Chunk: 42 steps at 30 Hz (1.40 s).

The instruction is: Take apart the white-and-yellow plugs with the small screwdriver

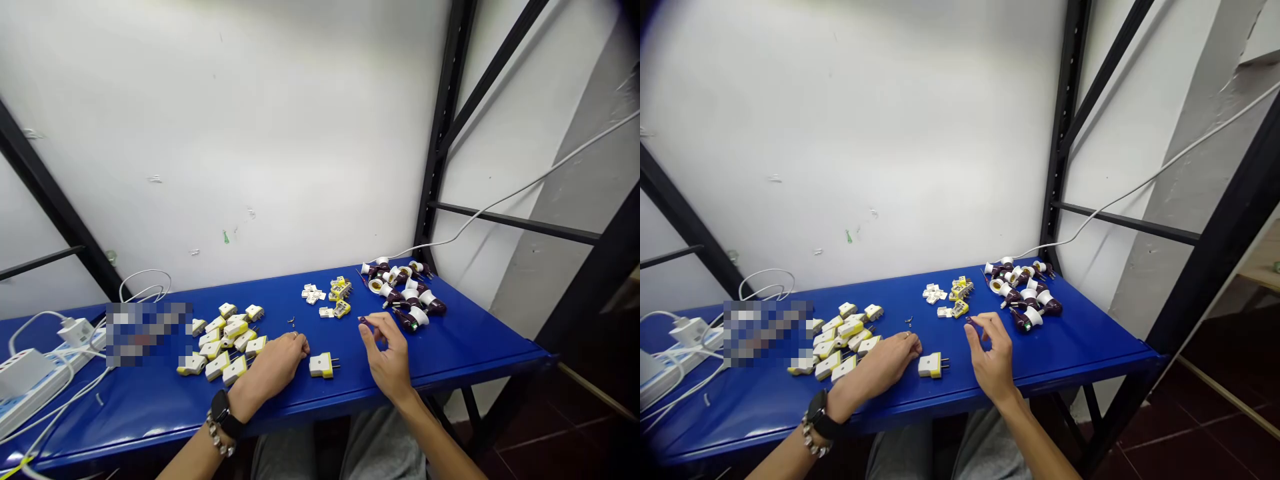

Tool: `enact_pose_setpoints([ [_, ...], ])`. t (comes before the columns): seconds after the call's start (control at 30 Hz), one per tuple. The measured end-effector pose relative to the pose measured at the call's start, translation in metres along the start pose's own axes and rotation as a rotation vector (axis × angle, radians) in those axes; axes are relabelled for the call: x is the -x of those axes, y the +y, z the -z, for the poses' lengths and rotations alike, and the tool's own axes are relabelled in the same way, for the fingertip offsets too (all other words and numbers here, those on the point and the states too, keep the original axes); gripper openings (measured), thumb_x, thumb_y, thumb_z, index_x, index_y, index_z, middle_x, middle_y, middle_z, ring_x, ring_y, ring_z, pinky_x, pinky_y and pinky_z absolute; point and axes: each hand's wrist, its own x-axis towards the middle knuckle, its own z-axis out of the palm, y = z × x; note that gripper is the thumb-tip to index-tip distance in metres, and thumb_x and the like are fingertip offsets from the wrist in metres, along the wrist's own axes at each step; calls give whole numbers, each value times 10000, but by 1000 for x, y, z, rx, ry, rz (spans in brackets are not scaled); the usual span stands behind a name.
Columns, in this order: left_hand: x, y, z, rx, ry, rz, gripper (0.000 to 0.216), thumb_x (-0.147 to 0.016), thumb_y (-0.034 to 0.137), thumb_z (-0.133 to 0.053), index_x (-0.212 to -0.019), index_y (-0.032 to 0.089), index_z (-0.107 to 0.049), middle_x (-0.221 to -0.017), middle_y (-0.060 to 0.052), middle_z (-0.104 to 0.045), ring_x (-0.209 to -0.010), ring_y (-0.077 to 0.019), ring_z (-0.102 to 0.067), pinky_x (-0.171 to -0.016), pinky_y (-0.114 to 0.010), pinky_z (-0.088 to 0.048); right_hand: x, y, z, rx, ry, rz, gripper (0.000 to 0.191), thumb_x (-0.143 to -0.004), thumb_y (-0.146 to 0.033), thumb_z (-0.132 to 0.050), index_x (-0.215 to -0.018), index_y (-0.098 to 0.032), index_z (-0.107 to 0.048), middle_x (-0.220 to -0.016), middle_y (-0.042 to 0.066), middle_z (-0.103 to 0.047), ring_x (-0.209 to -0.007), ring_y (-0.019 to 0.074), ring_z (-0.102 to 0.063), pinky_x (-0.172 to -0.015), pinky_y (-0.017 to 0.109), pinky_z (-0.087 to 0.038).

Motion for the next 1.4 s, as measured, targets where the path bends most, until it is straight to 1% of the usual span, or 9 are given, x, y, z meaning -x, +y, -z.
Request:
enact_pose_setpoints([
  [0.17, 8, 5, 4, -73, 31, -38, 238, -1017, 165, -338, -1006, 171, -576, -1011, -118, -653, -891, -257, -626, -767, -354, -479, 5, 3, 1, -94, 56, -61, 118, -977, -316, -601, -962, -216, -662, -854, 8, -574, -618, 126, -493, -549, 264, -426],
  [0.27, 13, 1, 1, 12, 97, -47, 234, -1013, 151, -318, -999, 183, -550, -978, -94, -654, -860, -238, -621, -755, -344, -468, 6, 4, -1, -184, 111, -134, 151, -975, -353, -605, -948, -208, -640, -841, 6, -585, -604, 122, -537, -548, 260, -469],
  [0.43, 17, -3, -7, 359, 238, -30, 177, -999, 233, -428, -991, 212, -604, -947, -41, -699, -845, -201, -636, -754, -305, -463, 2, -8, -9, -399, 153, -287, 243, -962, -441, -613, -938, -200, -613, -840, 24, -641, -559, 132, -616, -426, 229, -473],
  [0.57, 16, 9, -9, 593, 356, 25, 168, -926, 279, -570, -897, 211, -721, -836, -26, -738, -729, -181, -625, -701, -285, -469, -4, -28, -16, -558, 125, -351, 292, -938, -487, -635, -911, -198, -605, -836, 26, -646, -579, 152, -648, -412, 238, -511],
  [0.7, 14, 23, -11, 929, 466, 77, 176, -855, 321, -658, -815, 177, -750, -797, -59, -758, -701, -187, -655, -661, -273, -504, -7, -42, -23, -683, 119, -413, 301, -921, -501, -655, -899, -207, -593, -839, 13, -636, -585, 153, -646, -406, 237, -516],
  [0.83, 11, 29, -16, 1253, 528, 102, 232, -794, 391, -751, -785, 160, -749, -791, -83, -771, -719, -199, -681, -635, -257, -524, -8, -50, -26, -746, 151, -426, 284, -927, -488, -653, -898, -213, -589, -857, 7, -633, -593, 146, -648, -416, 230, -520],
  [0.93, 9, 31, -20, 1401, 559, 128, 277, -758, 424, -799, -785, 155, -739, -775, -78, -775, -649, -168, -658, -581, -233, -509, -7, -56, -25, -746, 159, -403, 268, -938, -478, -642, -900, -216, -600, -864, 6, -636, -590, 143, -650, -423, 233, -524],
  [1.2, 7, 39, -23, 1511, 557, 157, 330, -721, 458, -837, -773, 149, -733, -760, -70, -777, -599, -135, -626, -553, -215, -495, -6, -60, -25, -709, 164, -370, 258, -953, -463, -625, -909, -210, -603, -853, 12, -628, -597, 151, -663, -426, 236, -531],
  [1.4, 5, 37, -25, 1473, 559, 157, 377, -731, 505, -816, -797, 143, -732, -783, -70, -777, -581, -131, -609, -555, -232, -501, -7, -61, -22, -678, 174, -369, 263, -957, -475, -606, -904, -218, -591, -854, 14, -622, -582, 150, -644, -425, 247, -530],
])
